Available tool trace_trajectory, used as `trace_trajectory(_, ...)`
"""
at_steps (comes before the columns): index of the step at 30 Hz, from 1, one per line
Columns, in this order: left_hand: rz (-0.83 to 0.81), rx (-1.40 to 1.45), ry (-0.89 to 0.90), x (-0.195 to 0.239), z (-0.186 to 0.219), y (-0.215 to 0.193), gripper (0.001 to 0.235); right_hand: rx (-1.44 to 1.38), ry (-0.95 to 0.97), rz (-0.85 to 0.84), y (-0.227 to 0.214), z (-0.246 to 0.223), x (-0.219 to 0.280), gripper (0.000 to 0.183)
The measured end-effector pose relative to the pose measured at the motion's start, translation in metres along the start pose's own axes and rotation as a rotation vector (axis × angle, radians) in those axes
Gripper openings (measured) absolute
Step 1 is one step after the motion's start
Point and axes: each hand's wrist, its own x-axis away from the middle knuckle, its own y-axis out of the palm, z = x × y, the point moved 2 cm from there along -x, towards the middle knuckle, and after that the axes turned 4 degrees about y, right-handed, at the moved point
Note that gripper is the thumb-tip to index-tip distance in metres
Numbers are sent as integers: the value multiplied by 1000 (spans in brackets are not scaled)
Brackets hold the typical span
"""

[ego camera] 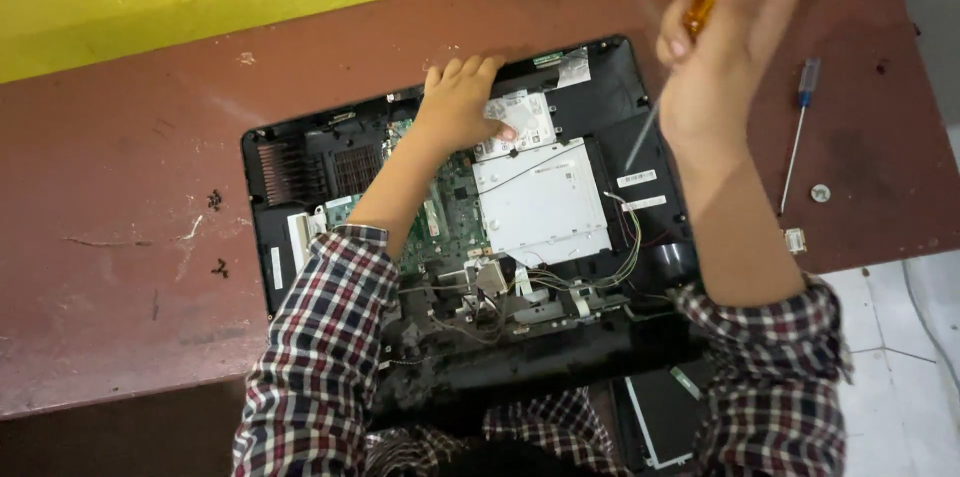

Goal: The person is sitting on the floor with a disassembled laptop on their lap. They use a screwdriver to remove screws from the motherboard and other internal components, occasionally placing the tool on the table.

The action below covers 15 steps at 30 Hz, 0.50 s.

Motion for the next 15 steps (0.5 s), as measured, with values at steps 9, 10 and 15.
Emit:
trace_trajectory(9,-216,126,54,9,13,-37,95,-12,-371,-42,36,-8,10,26)
trace_trajectory(10,-209,131,52,11,11,-39,95,-12,-373,-51,32,-2,13,26)
trace_trajectory(15,-217,137,61,7,10,-38,95,-80,-139,239,44,-13,15,60)
